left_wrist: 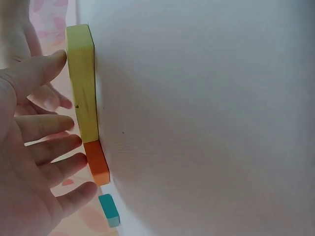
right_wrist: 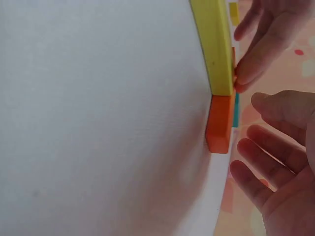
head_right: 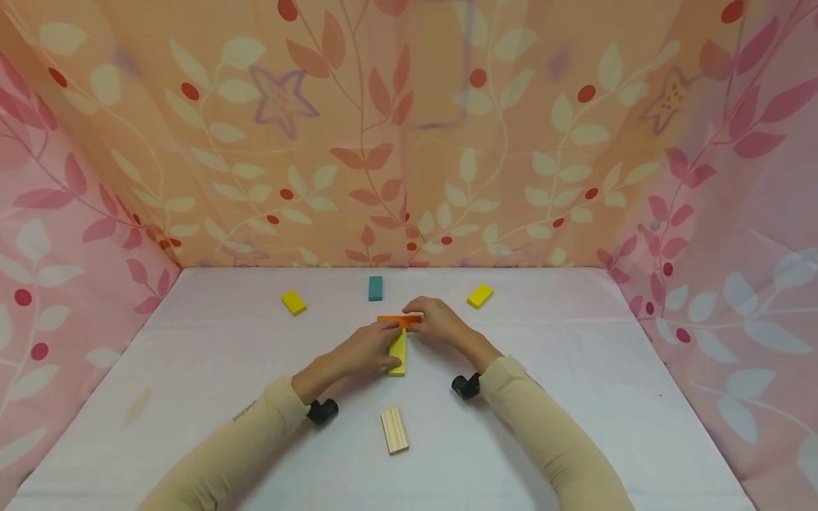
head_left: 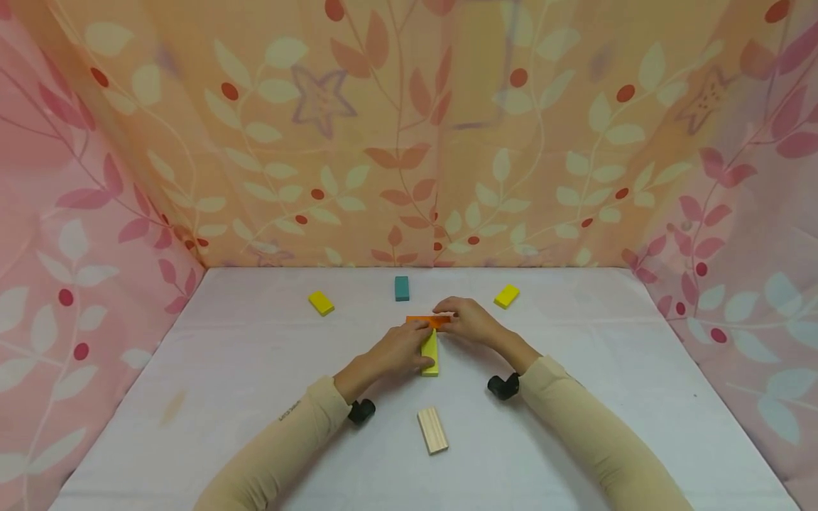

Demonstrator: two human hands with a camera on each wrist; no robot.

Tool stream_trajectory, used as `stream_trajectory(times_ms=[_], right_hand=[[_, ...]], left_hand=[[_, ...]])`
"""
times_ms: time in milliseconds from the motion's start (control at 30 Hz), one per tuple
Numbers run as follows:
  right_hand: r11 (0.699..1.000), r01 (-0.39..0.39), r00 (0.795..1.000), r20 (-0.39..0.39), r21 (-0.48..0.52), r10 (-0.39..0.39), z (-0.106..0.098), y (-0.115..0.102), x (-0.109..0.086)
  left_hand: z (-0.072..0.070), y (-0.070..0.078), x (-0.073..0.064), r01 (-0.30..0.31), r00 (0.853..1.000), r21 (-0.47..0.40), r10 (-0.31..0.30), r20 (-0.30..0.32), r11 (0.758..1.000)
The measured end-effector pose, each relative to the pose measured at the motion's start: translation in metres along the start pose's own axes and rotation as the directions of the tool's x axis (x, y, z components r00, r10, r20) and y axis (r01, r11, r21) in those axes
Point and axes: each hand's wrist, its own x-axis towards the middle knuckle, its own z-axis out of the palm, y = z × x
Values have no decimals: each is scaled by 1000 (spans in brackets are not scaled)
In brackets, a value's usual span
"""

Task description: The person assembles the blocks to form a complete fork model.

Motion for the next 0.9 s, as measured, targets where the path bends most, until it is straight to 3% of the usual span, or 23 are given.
stream_trajectory(times_ms=[300, 633, 900], right_hand=[[1000, 14, 998, -61, 25, -12, -7, -12, -40], [992, 128, 978, -163, -5, -127, -9, -36, -84], [973, 231, 956, -181, -13, -230, -1, -48, -102]], left_hand=[[5, -1, 1, 14, 1000, 39, -15, 17, 999], [4, -1, 1, 61, 998, 18, -61, 28, 998], [5, 1, 1, 51, 998, 37, -51, 20, 998]])
